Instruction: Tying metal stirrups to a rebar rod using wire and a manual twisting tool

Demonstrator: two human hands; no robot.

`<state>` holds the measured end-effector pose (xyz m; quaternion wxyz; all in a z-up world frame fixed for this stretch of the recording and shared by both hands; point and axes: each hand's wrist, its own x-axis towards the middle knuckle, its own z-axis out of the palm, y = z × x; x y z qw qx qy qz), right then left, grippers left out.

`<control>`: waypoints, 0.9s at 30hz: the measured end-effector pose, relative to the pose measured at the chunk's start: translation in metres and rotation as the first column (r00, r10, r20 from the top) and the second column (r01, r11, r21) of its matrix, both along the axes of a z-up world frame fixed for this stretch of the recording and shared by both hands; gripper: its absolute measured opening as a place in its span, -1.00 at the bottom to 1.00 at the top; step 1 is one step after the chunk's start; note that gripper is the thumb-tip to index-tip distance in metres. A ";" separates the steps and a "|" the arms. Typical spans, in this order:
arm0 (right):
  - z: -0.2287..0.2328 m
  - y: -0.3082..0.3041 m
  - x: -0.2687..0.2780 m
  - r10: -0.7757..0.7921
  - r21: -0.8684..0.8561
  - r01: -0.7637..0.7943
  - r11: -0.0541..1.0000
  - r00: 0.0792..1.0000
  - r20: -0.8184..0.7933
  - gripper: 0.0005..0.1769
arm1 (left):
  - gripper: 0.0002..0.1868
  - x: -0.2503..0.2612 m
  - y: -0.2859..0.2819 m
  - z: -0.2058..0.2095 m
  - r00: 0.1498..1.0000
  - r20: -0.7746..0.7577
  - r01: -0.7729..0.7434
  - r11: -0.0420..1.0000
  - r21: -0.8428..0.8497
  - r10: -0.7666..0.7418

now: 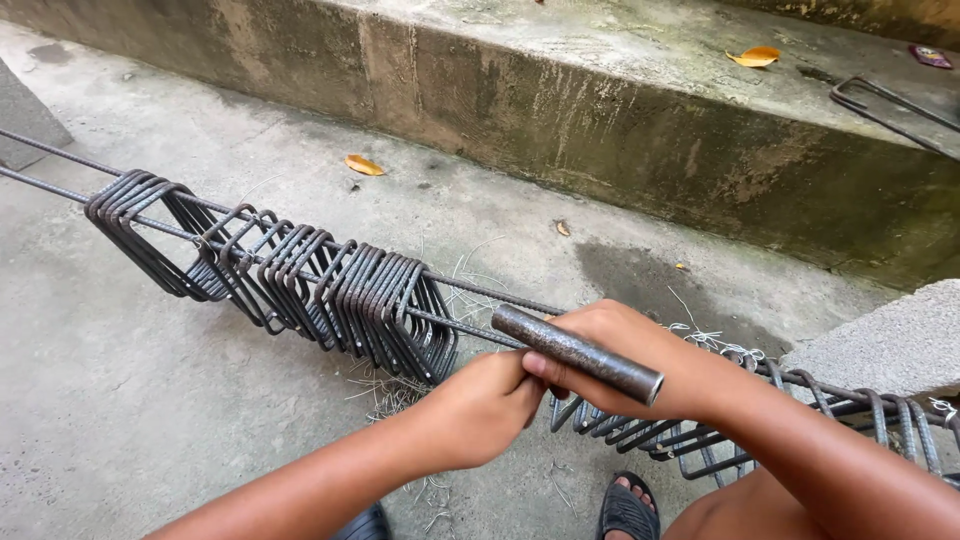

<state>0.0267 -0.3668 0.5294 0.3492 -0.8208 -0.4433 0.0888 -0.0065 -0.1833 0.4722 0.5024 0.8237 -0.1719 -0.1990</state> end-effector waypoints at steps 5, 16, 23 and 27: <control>-0.002 -0.007 0.004 0.089 0.054 -0.087 0.995 0.995 -0.034 -0.75 | -0.66 0.002 0.005 0.007 0.999 -0.028 0.041 0.998 0.055 -0.039; -0.001 -0.022 0.007 -0.111 0.089 0.089 0.992 0.952 0.284 -0.55 | -0.46 0.017 0.020 -0.025 0.711 -0.445 0.015 0.645 -0.764 -0.544; -0.002 -0.038 0.007 -0.215 0.170 0.174 0.970 0.939 0.267 -0.50 | -0.61 0.021 0.025 -0.027 0.620 -0.428 -0.127 0.454 -0.882 -0.657; -0.001 -0.038 0.005 -0.346 0.200 0.308 0.930 0.919 0.191 -0.52 | -0.63 0.019 0.025 -0.023 0.637 -0.432 -0.148 0.449 -0.881 -0.639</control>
